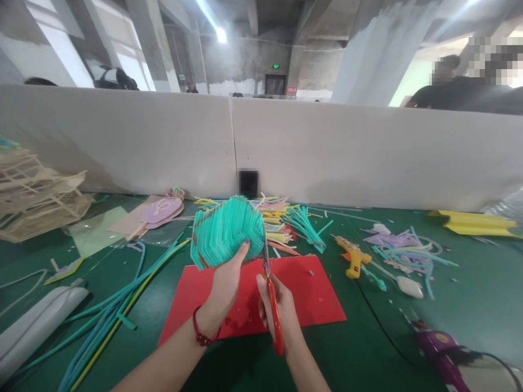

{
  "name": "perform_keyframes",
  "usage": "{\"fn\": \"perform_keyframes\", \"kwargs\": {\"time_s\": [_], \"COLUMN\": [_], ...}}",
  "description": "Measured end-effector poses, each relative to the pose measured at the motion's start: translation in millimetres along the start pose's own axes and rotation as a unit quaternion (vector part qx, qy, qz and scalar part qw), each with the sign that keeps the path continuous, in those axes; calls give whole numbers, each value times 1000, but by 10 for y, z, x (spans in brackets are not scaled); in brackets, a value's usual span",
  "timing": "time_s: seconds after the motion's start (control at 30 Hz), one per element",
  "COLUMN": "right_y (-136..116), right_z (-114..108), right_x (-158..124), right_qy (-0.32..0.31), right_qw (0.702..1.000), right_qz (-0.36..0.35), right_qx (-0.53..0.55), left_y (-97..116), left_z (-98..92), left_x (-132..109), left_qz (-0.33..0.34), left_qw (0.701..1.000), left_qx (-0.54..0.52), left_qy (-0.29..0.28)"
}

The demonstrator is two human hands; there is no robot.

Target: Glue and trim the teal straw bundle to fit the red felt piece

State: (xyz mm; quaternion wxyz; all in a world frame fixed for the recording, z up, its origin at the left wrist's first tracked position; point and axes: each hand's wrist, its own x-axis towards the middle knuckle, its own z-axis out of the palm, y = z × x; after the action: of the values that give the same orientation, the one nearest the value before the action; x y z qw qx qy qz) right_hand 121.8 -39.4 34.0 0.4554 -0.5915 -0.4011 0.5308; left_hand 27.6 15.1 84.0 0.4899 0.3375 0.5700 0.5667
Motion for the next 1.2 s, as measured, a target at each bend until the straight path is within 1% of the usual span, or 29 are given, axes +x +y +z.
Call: {"fn": "perform_keyframes", "kwargs": {"time_s": [0.13,0.3,0.53,0.7,0.83,0.97,1.07,1.13,1.2], "right_y": [9,35,24,18,25,23,27,38,53], "right_z": [0,-7,3,-3,-13,-16,-15,-16,-18], "right_x": [-2,12,1,0,7,6,10,21,37], "right_qy": [1,-3,-2,3,4,-2,-11,-22,-37], "right_qw": [1000,1000,1000,1000,1000,1000,1000,1000,998], "right_qz": [7,12,-2,-7,-3,-2,-6,-16,-29], "right_qx": [-1,-3,3,2,-10,-16,-9,8,29], "left_y": [12,22,19,3,37,51,30,8,-19], "left_z": [6,14,17,12,2,-14,-18,-17,-15], "left_x": [-13,-19,-8,20,24,29,51,74,101], "left_qz": [-7,-3,-1,16,-8,-13,-20,-11,15], "left_qw": [1000,1000,1000,1000,1000,1000,1000,1000,999], "left_qx": [18,12,15,2,1,-8,2,1,-14], "left_qy": [22,22,26,24,23,5,13,23,28]}}
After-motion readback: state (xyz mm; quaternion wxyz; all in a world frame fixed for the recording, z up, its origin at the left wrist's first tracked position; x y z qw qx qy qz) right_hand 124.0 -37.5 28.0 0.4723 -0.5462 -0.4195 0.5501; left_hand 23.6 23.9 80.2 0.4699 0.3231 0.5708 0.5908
